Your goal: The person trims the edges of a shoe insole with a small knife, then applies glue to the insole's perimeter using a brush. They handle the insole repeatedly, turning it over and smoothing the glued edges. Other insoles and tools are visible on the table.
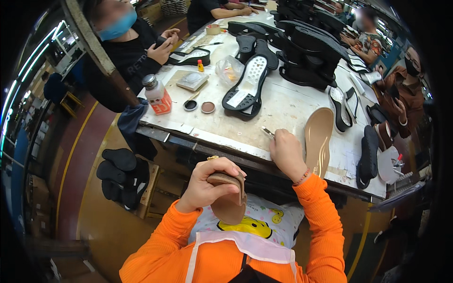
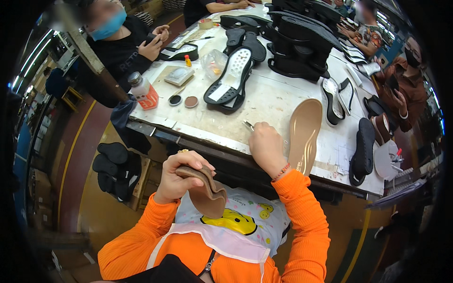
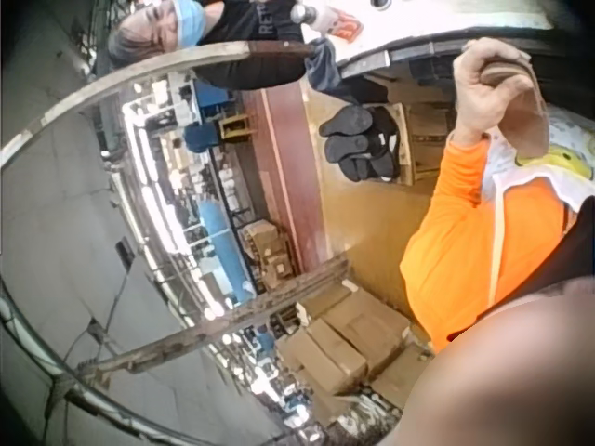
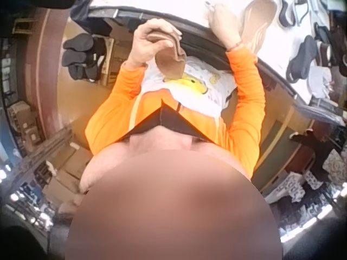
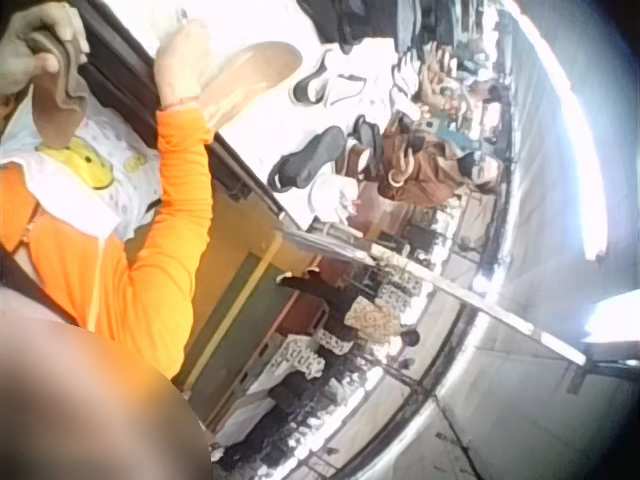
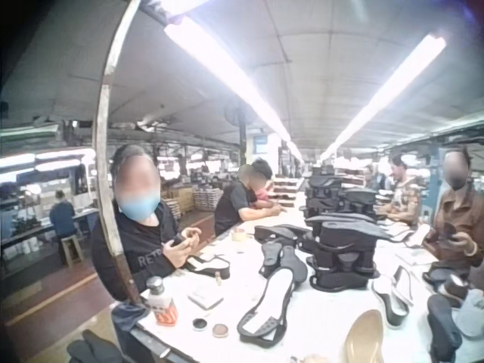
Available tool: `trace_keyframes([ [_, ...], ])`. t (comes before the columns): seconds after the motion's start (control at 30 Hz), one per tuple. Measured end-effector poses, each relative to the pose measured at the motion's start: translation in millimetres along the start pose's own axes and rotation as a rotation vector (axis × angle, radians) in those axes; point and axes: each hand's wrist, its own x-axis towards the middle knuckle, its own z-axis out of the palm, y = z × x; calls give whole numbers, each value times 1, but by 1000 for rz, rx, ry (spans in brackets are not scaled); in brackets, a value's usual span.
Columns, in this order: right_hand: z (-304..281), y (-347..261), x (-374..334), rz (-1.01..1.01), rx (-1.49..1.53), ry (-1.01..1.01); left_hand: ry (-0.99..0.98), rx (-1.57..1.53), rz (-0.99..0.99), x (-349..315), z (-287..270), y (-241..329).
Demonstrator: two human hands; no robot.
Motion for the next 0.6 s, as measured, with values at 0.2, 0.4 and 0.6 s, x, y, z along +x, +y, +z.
trace_keyframes([
  [0.2, -27, -18, -9, 149, 800, 21, 76, -115, 9, -3, 5, -1],
  [0.4, -77, -30, -46, 285, 1227, -310, 186, -168, -188, -3, 14, 4],
  [0.6, -109, -25, -73, 342, 1470, -483, 50, -105, -165, 7, 26, -1],
])
